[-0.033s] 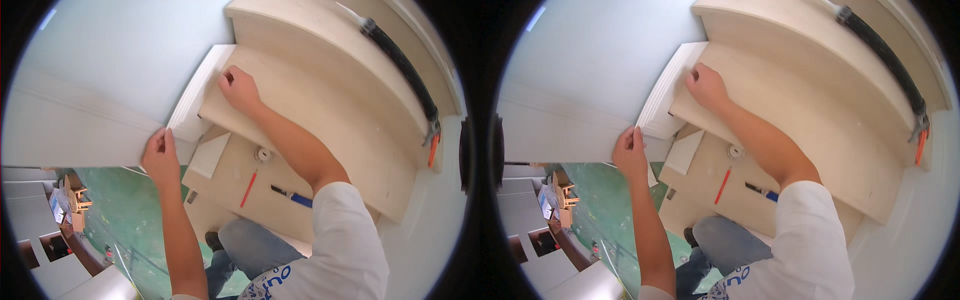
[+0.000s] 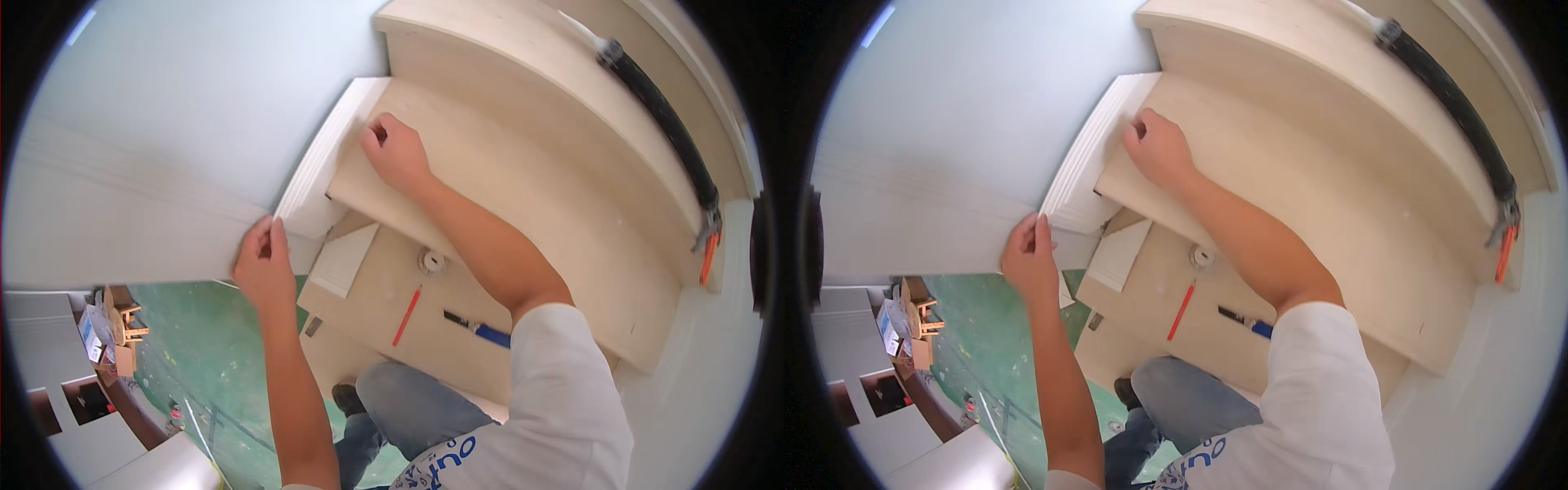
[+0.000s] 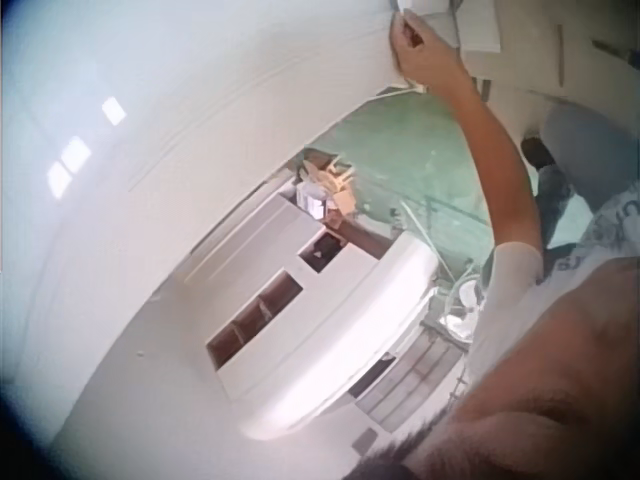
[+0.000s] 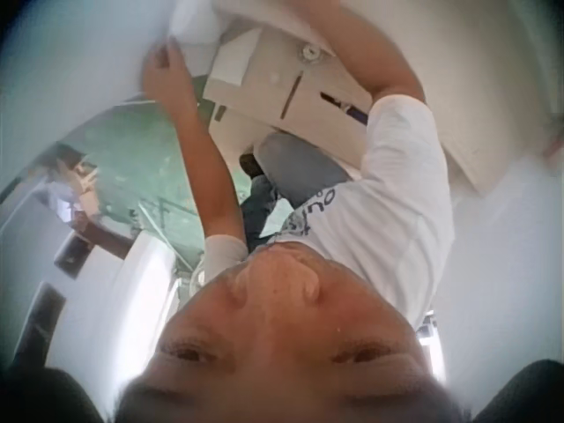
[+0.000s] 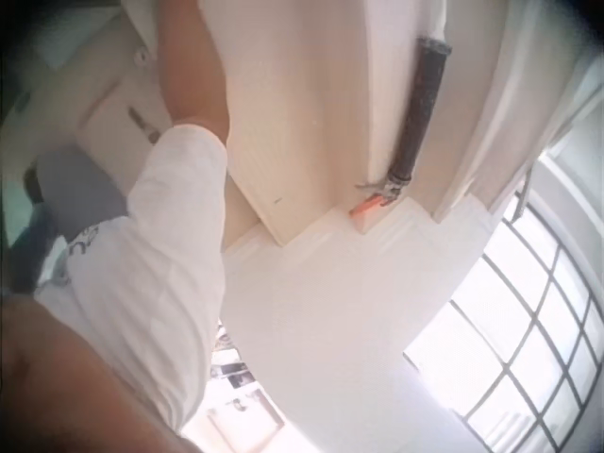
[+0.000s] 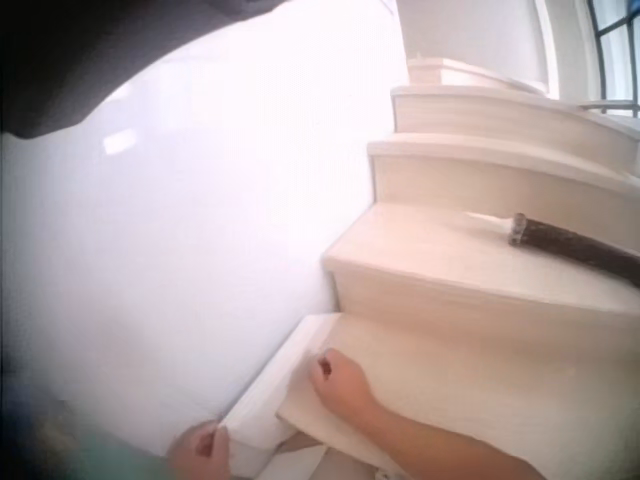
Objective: Installing white trim molding along the base of the stairs and the wall.
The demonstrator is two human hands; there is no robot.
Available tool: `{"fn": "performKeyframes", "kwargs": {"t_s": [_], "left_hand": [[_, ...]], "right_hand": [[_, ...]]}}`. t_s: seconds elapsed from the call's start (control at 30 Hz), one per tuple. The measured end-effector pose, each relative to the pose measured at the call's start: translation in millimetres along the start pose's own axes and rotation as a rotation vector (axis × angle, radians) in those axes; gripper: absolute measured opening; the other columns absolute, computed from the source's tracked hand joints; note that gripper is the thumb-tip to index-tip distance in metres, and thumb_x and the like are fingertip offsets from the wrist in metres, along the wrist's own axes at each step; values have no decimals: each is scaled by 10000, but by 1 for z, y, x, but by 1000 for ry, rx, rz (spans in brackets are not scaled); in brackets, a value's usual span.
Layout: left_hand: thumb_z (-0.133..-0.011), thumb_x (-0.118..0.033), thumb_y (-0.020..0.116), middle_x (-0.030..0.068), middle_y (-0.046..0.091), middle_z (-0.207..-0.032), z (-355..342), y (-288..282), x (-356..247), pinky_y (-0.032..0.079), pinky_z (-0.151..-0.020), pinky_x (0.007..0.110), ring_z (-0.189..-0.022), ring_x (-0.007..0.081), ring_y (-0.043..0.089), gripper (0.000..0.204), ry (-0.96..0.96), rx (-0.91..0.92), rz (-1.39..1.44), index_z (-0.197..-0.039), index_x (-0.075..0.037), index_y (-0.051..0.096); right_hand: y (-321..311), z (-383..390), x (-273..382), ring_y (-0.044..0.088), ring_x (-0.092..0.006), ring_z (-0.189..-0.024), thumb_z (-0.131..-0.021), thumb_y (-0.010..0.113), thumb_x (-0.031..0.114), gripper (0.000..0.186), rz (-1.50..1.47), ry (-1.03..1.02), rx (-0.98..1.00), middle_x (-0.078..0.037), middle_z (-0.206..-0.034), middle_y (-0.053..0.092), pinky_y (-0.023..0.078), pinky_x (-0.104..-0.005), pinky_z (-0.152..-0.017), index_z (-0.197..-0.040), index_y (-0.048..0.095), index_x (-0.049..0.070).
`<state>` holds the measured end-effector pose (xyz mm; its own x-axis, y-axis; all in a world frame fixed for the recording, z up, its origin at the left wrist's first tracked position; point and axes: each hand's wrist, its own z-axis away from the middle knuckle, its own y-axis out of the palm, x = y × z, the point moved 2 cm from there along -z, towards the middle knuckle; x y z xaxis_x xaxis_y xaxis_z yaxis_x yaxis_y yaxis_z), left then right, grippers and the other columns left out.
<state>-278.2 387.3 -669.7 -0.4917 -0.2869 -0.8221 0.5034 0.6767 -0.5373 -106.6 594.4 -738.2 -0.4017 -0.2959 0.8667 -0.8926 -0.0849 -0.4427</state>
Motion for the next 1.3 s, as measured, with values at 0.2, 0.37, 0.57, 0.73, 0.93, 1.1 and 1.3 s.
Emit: {"fn": "performKeyframes", "kwargs": {"t_s": [0.2, 0.37, 0.57, 0.73, 0.93, 1.1, 1.3], "left_hand": [[-969, -85, 695, 107, 755, -883, 2, -8, 2, 565, -649, 275, -740, 143, 700, 212, -75, 38, 1, -1126, 53, 733], [-957, -69, 700, 111, 755, -871, 4, -6, -1, 557, -640, 272, -705, 142, 696, 197, -63, 24, -40, -1106, 54, 740], [-944, -37, 707, 130, 754, -857, 4, -6, -10, 566, -634, 281, -686, 162, 714, 157, -61, -25, -107, -1073, 37, 755], [-956, -45, 698, 142, 759, -873, 5, -2, -11, 581, -646, 285, -717, 179, 735, 159, -46, -69, -19, -1084, 28, 756], [-990, -106, 674, 116, 769, -950, 5, 8, -1, 564, -714, 288, -796, 157, 728, 201, -58, -184, -32, -1142, 2, 749], [-979, -126, 702, 91, 772, -949, 12, -3, 6, 567, -742, 289, -820, 133, 722, 233, -17, -210, -96, -1187, -31, 748], [-944, -85, 740, 70, 759, -940, 18, 25, 3, 565, -779, 287, -849, 131, 717, 269, -32, -297, 23, -1205, -31, 709]], "right_hand": [[-4, -1, 11, 699, -305, -766, -951, 654, 234, 224, -128, 84, 79, -162, -865, 725, 550, -406, -723, -967, 657, 11], [-3, 4, 0, 501, -24, -655, -999, 636, 97, 93, -400, 115, -15, 28, -729, 569, 423, -227, -570, -972, 601, 14], [-3, 1, 2, 584, -80, -659, -983, 653, 122, 118, -468, 83, -24, -33, -750, 639, 494, -265, -613, -994, 626, 8], [11, -2, 4, 591, -97, -687, -993, 637, 132, 129, -500, 66, -26, -42, -777, 644, 503, -277, -643, -1009, 624, 5], [-2, -22, -8, 618, -136, -813, -998, 622, 155, 165, -539, 41, -136, -84, -895, 651, 517, -312, -752, -1045, 631, -2], [-29, -73, 13, 620, -235, -894, -998, 614, 181, 231, -131, -251, -93, -116, -963, 648, 517, -372, -811, -1134, 660, 0], [-33, -126, -51, 626, -173, -818, -1000, 621, 182, 254, 83, -632, -86, -109, -944, 686, 532, -352, -764, -1179, 697, 19]]}}
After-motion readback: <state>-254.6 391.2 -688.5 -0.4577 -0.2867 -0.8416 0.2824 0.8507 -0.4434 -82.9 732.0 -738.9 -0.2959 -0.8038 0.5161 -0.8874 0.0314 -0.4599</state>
